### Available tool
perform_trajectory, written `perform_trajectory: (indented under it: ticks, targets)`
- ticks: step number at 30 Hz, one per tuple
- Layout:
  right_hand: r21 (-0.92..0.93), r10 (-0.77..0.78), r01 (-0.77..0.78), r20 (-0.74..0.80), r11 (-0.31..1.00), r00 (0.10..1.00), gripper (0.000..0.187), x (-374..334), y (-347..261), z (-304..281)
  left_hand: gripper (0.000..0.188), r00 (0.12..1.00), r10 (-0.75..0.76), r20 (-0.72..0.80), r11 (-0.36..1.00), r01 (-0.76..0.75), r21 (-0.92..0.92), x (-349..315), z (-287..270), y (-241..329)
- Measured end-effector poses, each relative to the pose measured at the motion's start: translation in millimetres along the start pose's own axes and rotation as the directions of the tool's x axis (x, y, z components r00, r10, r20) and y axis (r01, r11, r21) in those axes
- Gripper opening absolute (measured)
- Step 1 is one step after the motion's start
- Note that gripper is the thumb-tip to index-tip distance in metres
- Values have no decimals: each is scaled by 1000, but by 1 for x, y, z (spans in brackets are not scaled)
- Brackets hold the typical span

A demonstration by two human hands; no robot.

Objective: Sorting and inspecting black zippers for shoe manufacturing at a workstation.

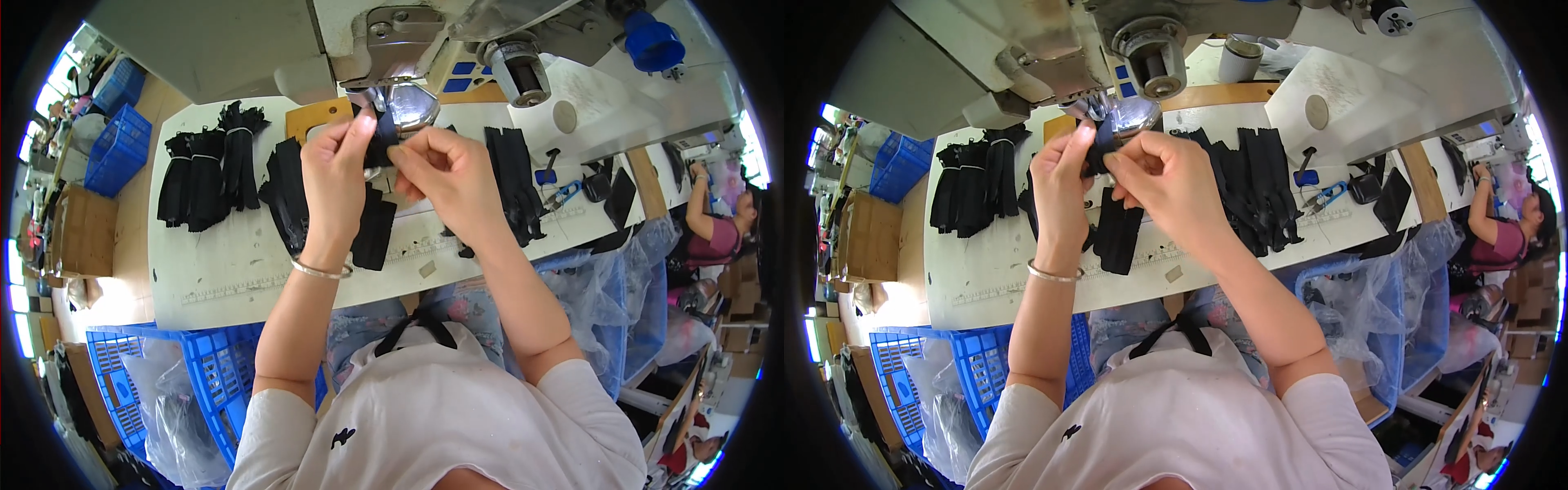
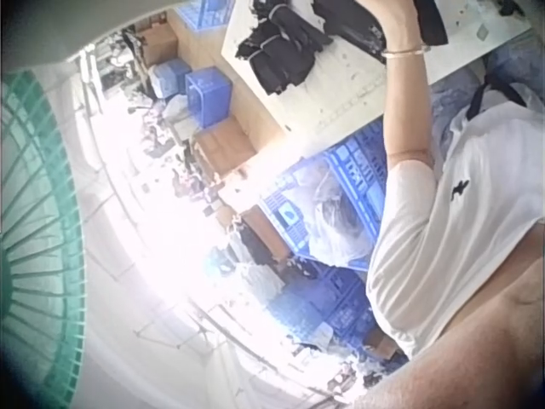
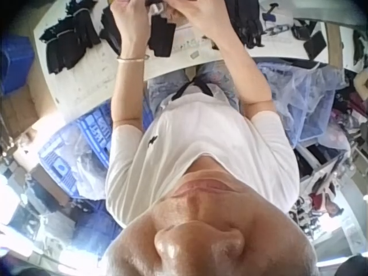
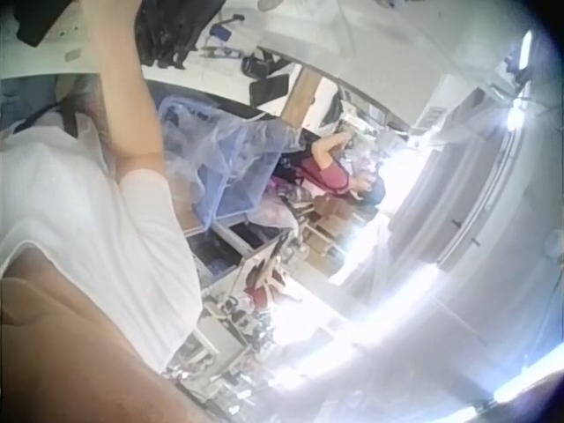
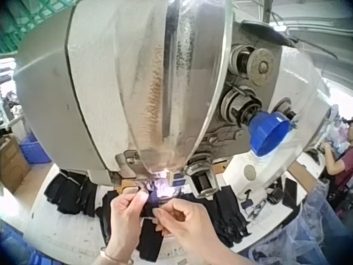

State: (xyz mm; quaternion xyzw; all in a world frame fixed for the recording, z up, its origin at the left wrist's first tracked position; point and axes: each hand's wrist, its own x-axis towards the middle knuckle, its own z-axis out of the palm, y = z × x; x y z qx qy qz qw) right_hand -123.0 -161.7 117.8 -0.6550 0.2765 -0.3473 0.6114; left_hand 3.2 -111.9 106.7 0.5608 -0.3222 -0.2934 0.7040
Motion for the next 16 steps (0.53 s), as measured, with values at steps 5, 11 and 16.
perform_trajectory:
  ticks: [5, 11, 16]
  targets:
    - [-104, -39, 31, -75, 994, 996, 19, 7, -10, 3, 27, 993, -9, -119, 999, 4, -44, 24, 5, 0]
    - [-115, 78, -88, -88, 989, 993, 18, -33, 13, -22, 31, 996, -3, -89, 999, -2, -46, 56, -4, -21]
    - [-124, 126, -164, -269, 979, 955, 14, -58, 23, -73, 21, 997, 9, -73, 996, -16, -86, 54, -4, -15]
